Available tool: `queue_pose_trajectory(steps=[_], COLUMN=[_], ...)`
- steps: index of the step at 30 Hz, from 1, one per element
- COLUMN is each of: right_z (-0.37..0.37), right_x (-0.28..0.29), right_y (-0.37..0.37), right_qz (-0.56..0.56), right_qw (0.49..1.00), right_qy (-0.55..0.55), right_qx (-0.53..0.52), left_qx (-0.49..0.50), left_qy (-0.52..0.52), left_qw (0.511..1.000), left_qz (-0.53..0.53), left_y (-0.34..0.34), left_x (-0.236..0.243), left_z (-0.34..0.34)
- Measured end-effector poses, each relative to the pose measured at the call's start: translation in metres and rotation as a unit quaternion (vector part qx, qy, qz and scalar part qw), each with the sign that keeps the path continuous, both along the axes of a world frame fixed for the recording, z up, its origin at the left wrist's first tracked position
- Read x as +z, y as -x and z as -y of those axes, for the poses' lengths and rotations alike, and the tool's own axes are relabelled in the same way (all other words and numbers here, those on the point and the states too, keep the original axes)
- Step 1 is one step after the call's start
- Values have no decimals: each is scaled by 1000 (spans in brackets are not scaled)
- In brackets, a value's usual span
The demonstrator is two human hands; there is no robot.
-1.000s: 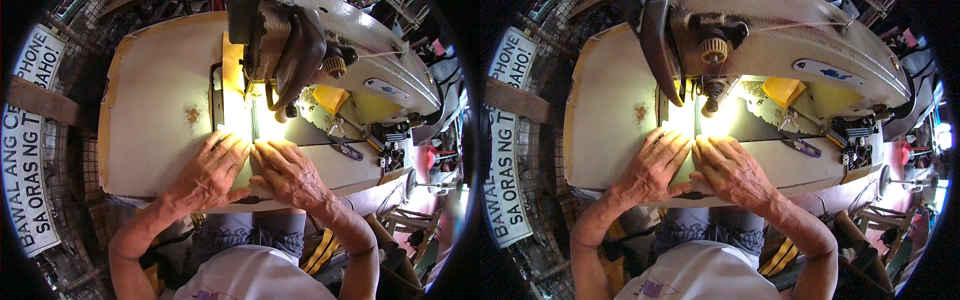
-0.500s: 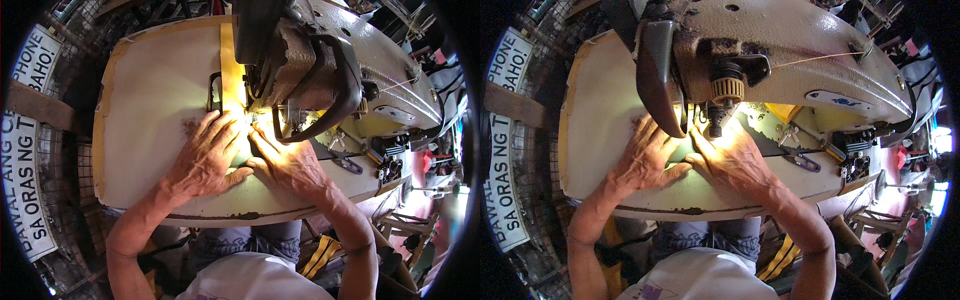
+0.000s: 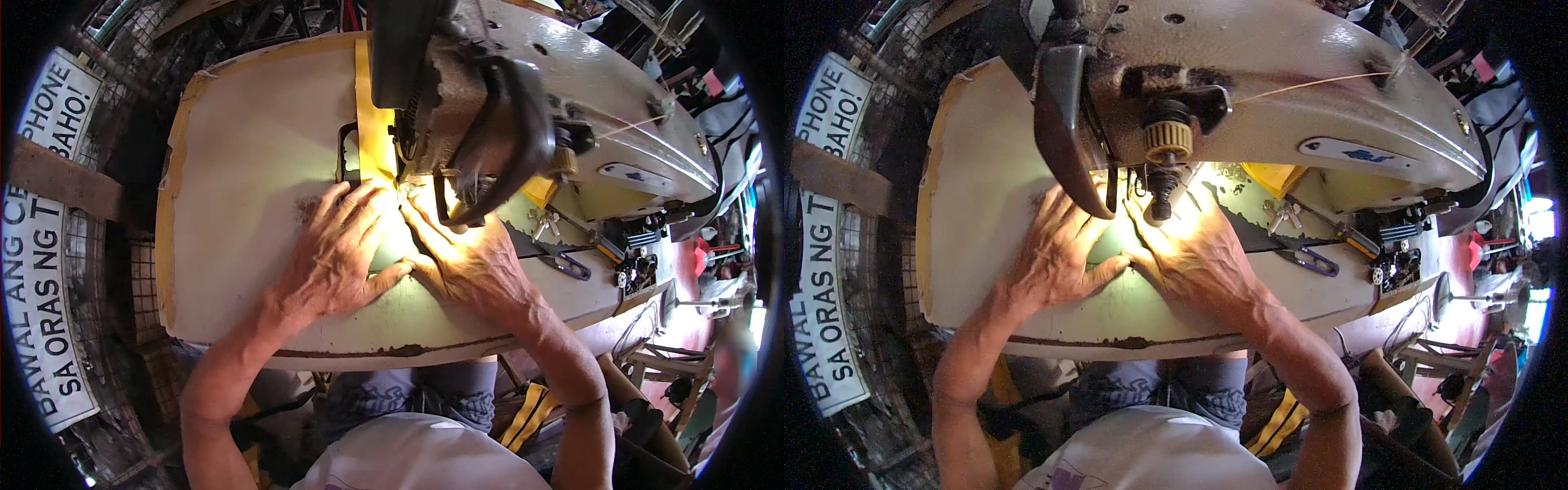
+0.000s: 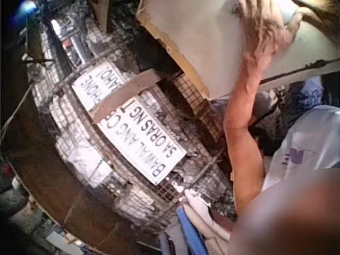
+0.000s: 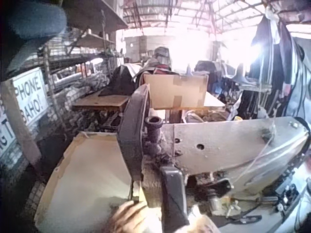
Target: Sewing a zipper onto yellow fabric using an industrial sewing machine.
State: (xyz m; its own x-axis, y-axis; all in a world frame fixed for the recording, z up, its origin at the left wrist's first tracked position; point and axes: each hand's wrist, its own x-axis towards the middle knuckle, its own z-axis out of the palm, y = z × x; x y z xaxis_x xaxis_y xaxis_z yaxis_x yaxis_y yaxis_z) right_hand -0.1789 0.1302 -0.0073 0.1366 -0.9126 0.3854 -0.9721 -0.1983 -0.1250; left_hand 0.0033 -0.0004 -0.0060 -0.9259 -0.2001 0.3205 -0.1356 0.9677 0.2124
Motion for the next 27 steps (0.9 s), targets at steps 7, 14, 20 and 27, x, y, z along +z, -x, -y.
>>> queue_pose_trajectory(steps=[7,14,20,27], right_z=[-123,-180,-163,-226], right_x=[62,168,172,126], right_y=[42,266,454,463], right_qz=[-24,-133,-303,8], right_qw=[986,907,891,935], right_qy=[28,197,-4,36], right_qx=[-162,-349,-337,-352], left_qx=[-1,20,40,31], left_qy=[-24,-5,-3,-27], left_qw=[1000,999,999,999], left_qz=[1,40,15,3], left_y=[0,1,2,3], left_x=[-5,-6,-12,-13], left_z=[7,5,-1,6])
